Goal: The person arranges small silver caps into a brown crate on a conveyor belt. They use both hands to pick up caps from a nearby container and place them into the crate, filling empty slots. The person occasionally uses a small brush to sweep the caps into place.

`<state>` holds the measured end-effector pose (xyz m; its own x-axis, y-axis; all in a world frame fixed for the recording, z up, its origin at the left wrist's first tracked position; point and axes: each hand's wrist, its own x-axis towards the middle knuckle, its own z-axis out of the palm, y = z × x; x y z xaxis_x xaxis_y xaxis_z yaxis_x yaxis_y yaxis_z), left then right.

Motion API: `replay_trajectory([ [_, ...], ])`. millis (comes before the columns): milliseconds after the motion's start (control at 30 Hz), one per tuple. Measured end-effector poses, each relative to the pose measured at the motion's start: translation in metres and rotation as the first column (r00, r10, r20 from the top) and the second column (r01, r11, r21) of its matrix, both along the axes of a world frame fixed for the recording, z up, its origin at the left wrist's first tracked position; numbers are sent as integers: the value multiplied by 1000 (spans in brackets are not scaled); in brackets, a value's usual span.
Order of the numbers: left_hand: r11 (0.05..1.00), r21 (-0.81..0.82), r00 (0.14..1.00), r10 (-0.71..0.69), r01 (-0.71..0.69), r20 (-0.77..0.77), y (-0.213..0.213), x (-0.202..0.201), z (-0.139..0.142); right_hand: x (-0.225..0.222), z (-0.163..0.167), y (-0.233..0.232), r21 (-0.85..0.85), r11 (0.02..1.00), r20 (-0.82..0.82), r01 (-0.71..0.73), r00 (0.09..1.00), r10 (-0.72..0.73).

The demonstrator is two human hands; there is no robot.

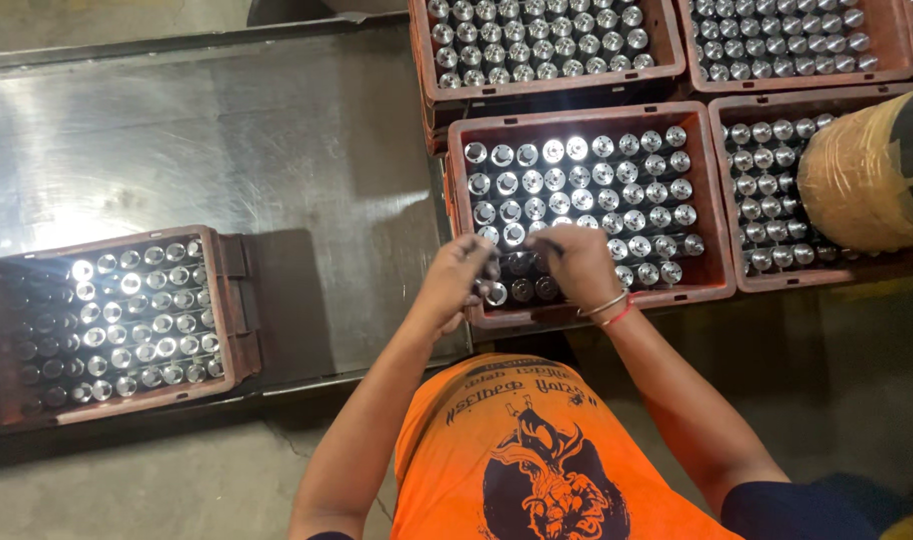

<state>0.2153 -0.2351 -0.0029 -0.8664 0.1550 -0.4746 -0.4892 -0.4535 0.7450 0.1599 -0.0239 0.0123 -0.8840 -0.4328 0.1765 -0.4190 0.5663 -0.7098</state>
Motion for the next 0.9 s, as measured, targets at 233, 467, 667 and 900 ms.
replay_trajectory([
  [233,754,460,882,425,-469,204,-34,0,-30,21,-18,-9,388,910,-173,-145,958,227],
  [467,780,486,917,371,-393,147,-25,7,-35,38,17,-11,568,789,76,-235,969,233],
  [667,933,236,960,247,-272,133,-1,5,-20,26,58,-12,-32,988,71,-149,986,151],
  [900,960,118,964,262,-254,-55,40,9,-21,50,79,-36,-49,996,-32,-76,997,75],
])
